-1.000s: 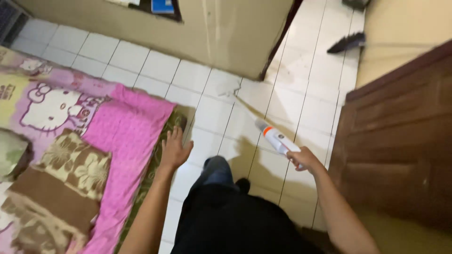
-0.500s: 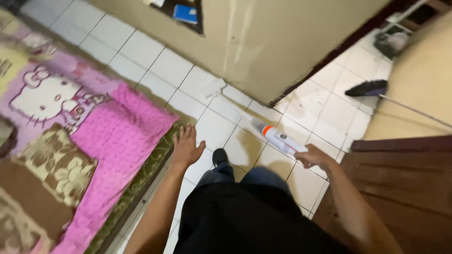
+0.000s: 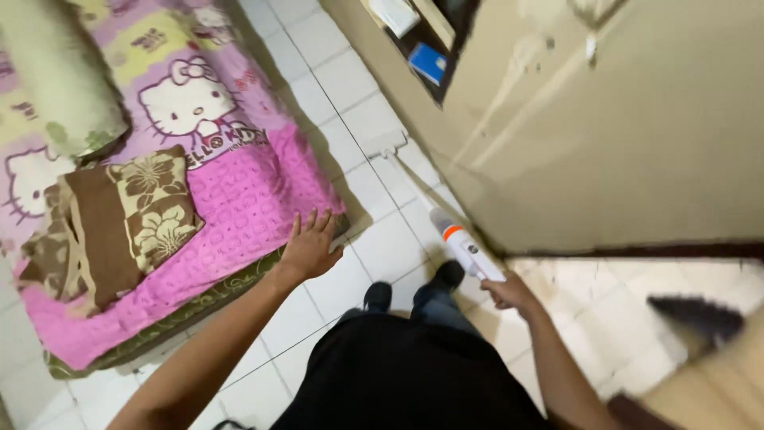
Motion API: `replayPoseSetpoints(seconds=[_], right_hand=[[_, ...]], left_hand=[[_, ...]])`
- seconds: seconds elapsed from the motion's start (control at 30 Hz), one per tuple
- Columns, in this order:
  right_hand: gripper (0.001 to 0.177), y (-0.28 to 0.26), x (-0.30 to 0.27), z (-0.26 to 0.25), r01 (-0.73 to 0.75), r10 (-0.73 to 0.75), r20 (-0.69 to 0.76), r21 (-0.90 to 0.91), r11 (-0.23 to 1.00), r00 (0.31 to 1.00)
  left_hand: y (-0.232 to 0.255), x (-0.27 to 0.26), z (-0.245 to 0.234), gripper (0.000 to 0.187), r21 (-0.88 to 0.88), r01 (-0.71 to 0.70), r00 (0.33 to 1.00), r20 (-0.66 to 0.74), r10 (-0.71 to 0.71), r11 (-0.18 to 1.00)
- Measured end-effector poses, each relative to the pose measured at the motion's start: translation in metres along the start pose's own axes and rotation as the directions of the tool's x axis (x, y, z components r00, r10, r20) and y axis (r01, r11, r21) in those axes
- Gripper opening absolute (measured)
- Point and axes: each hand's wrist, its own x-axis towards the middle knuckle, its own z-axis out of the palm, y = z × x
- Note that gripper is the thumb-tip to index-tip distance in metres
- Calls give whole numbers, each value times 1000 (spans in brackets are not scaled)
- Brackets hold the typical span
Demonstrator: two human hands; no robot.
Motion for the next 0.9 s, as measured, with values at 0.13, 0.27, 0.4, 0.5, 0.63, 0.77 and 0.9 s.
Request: replayPoseSetpoints(seconds=[0.13,0.27,0.4,0.5,0.63,0.77,0.9], right_hand=[[30,-39,35,-20,34,-35,-12,-78,996,999],[35,-56,73,-29,146,-148,71,41,988,986],[38,-117,53,-36,217,-217,-55,-19,976,975],[39,-138,72,-39,304,-302,-118,-2,953,946],[40,-172,117,-47,535,-585,-214,-248,807,783],[36,-219,148,-47,462,-497,-198,-199,864,845],[29,-366,52,-37,291,-392,-135,-468,835,910]], left_hand=[[24,25,-14,86,-36,87,994,-60,-89,996],[42,40,-14,83,-217,181,944,-234,-231,959],[52,44,-23,84,-350,250,898,-265,-351,903],[41,59,-16,85,-375,270,892,-251,-377,887],[20,102,-24,88,-471,247,884,-250,-396,847],[3,151,-41,88,-541,264,871,-221,-438,799],[-33,206,-57,84,-585,192,848,-306,-434,788]])
